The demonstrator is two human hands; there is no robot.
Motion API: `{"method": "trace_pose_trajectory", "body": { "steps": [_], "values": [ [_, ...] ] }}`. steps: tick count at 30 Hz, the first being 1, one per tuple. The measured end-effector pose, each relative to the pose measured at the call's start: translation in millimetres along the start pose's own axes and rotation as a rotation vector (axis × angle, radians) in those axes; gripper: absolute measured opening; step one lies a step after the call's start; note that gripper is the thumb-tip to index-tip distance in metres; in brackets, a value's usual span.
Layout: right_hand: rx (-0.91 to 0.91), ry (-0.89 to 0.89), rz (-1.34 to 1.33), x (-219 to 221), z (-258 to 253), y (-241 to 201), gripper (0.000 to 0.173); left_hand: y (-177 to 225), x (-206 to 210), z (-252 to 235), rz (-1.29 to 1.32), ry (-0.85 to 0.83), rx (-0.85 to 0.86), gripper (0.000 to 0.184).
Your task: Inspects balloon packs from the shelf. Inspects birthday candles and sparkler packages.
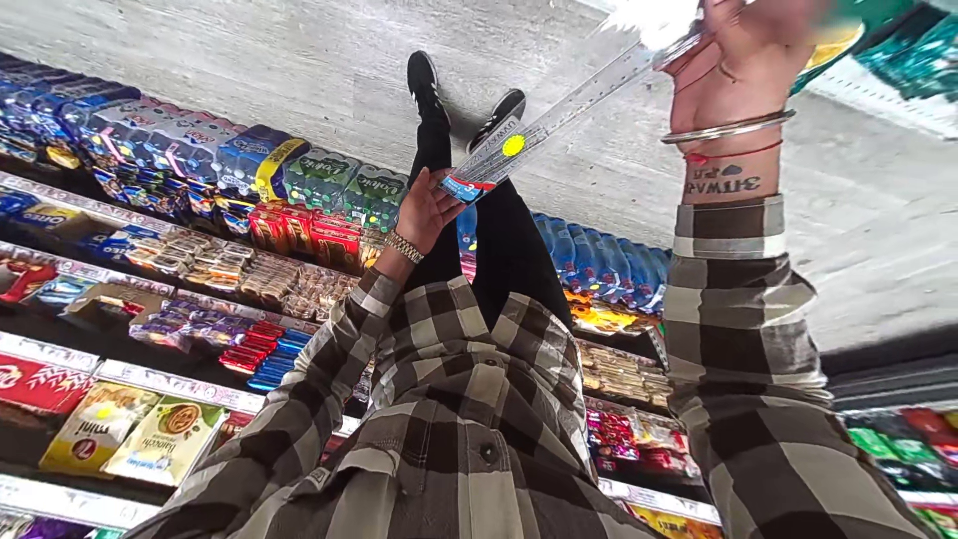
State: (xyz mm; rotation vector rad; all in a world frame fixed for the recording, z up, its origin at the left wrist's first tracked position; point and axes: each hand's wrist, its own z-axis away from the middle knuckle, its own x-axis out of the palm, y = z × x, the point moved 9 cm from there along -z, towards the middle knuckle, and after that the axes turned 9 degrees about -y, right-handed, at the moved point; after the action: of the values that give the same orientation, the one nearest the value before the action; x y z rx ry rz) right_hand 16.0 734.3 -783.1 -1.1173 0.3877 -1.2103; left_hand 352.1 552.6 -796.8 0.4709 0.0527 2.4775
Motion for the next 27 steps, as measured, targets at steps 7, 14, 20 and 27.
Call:
{"method": "trace_pose_trajectory", "body": {
  "steps": [7, 14, 20, 27],
  "values": [
    [-0.059, 0.030, 0.138, 1.8, 0.4, -11.1, 0.052, 3.9, -1.1, -2.9, 0.001, -0.003, 0.015, 0.063],
    [0.039, -0.097, 0.555, 1.7, -0.2, -9.2, 0.029, 5.8, -4.4, -6.2, -0.006, -0.009, 0.045, 0.061],
    [0.174, -0.255, 0.808, 4.2, 19.2, -30.4, 0.019, 15.7, -3.3, -7.0, 0.001, 0.011, 0.102, 0.058],
    [0.153, 0.122, 0.242, -49.2, 25.5, -43.1, 0.013, 44.2, 4.2, -6.5, 0.055, -0.032, 0.305, 0.051]
  ]
}}
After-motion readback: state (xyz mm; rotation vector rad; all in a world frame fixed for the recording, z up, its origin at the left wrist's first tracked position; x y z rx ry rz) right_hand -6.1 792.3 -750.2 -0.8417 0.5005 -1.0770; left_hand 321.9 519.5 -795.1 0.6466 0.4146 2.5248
